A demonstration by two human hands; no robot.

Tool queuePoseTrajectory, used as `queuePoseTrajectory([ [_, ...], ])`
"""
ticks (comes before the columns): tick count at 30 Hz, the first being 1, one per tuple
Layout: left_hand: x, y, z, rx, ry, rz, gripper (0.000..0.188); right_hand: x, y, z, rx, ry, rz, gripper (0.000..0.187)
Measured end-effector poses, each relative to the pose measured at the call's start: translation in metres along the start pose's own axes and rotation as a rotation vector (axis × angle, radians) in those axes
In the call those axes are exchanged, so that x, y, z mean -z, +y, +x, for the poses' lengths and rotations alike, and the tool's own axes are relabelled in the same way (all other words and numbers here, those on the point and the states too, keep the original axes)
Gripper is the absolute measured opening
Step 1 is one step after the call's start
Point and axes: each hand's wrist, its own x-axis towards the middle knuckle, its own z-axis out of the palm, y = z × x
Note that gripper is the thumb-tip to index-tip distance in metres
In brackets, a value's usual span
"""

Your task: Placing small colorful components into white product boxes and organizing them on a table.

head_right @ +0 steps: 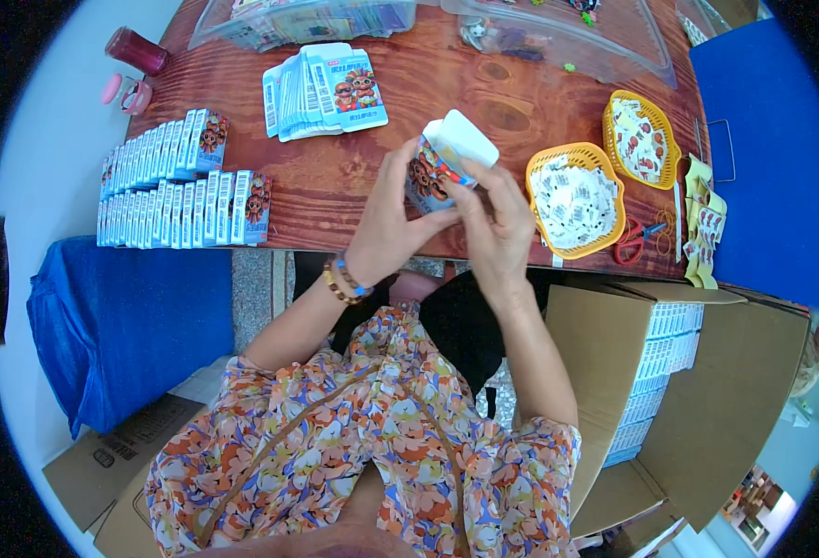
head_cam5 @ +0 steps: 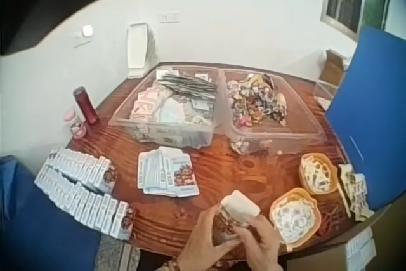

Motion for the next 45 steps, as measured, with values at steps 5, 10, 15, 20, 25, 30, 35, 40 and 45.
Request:
queuePoseTrajectory([
  [5,0.024,-0.006,-0.006,0.123,-0.130,-0.433,0.050,0.028,-0.014,0.017,-0.044,-0.171,0.036,0.021],
  [10,0.032,-0.001,-0.013,0.067,-0.085,-0.479,0.047,0.039,-0.017,0.022,-0.095,-0.407,0.046,0.021],
  [15,0.042,-0.007,-0.012,0.122,-0.280,-0.496,0.039,0.036,-0.017,0.018,-0.114,-0.388,0.082,0.020],
  [20,0.042,-0.006,-0.021,0.206,-0.283,-0.496,0.037,0.040,-0.023,0.020,-0.043,-0.556,-0.034,0.019],
  [25,0.043,0.000,-0.019,0.165,-0.273,-0.424,0.033,0.037,-0.027,0.017,0.008,-0.499,-0.064,0.020],
  [30,0.048,0.004,-0.015,0.141,-0.289,-0.442,0.031,0.025,-0.045,0.006,-0.318,-0.262,0.306,0.015],
  [35,0.047,0.006,-0.019,0.102,-0.270,-0.403,0.035,0.029,-0.038,0.009,-0.287,-0.343,0.293,0.019],
  [40,0.048,0.008,-0.020,0.204,-0.239,-0.480,0.047,0.033,-0.038,0.016,-0.424,-0.425,0.415,0.016],
  [45,0.053,0.008,-0.013,0.176,-0.325,-0.424,0.050,0.038,-0.039,0.024,-0.459,-0.505,0.188,0.026],
])
